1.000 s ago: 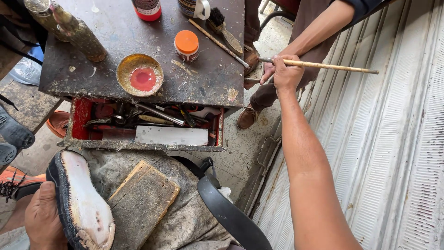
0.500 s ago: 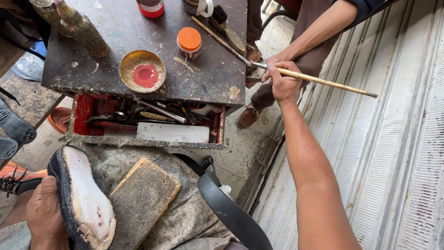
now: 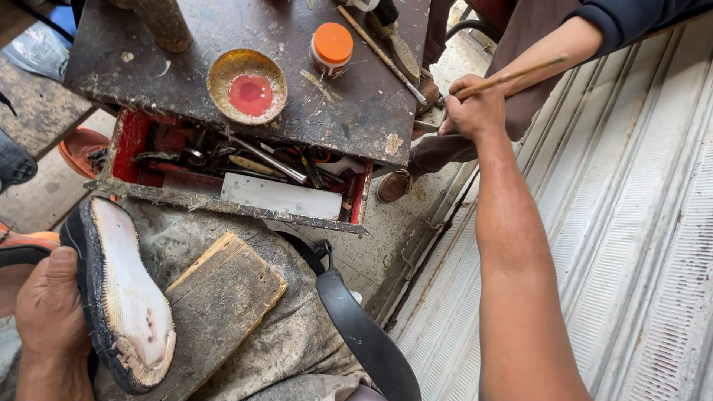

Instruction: The person is repairing a black shoe by applying a red substance to the sole and edges using a brush. They repeatedly dip the brush into a container of the substance and carefully apply it to the shoe, which is held in their left hand.

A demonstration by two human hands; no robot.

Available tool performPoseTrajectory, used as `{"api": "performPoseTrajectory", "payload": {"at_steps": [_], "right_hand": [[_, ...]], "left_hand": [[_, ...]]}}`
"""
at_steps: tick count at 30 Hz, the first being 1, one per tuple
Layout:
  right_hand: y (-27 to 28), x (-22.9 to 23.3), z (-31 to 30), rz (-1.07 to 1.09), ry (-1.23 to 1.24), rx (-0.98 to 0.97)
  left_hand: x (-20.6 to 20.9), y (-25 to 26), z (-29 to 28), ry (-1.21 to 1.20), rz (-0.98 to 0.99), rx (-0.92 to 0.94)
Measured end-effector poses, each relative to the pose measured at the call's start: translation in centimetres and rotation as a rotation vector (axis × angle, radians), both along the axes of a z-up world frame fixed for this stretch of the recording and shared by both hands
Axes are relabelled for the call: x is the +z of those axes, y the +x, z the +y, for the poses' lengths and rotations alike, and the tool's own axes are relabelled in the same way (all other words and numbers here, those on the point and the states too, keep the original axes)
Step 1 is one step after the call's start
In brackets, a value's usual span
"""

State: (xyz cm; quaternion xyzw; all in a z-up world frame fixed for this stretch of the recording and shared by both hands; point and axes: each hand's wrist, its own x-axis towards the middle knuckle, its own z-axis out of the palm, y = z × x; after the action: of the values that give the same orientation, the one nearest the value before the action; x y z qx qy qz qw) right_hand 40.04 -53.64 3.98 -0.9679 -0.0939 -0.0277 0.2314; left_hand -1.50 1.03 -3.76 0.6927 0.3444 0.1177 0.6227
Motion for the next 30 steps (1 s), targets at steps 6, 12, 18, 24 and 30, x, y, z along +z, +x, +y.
{"api": "performPoseTrajectory", "payload": {"at_steps": [6,12,18,24,30], "right_hand": [[2.5,1.1,2.8,0.223,-0.314,0.072],[2.4,2.7,4.0,0.314,-0.373,0.014],[0.5,7.2,7.4,0.427,-0.456,-0.036],[-0.2,8.6,8.2,0.468,-0.435,-0.134],[1.0,2.5,2.3,0.27,-0.084,-0.141]], "left_hand": [[0.2,-0.3,0.0,0.017,0.057,-0.009],[1.9,0.5,-1.0,-0.005,0.015,-0.051],[-0.4,0.5,-0.6,0.043,-0.157,-0.056],[-1.8,-0.2,-0.1,0.008,-0.11,-0.073],[-3.4,-0.5,0.3,0.066,-0.124,-0.017]]}}
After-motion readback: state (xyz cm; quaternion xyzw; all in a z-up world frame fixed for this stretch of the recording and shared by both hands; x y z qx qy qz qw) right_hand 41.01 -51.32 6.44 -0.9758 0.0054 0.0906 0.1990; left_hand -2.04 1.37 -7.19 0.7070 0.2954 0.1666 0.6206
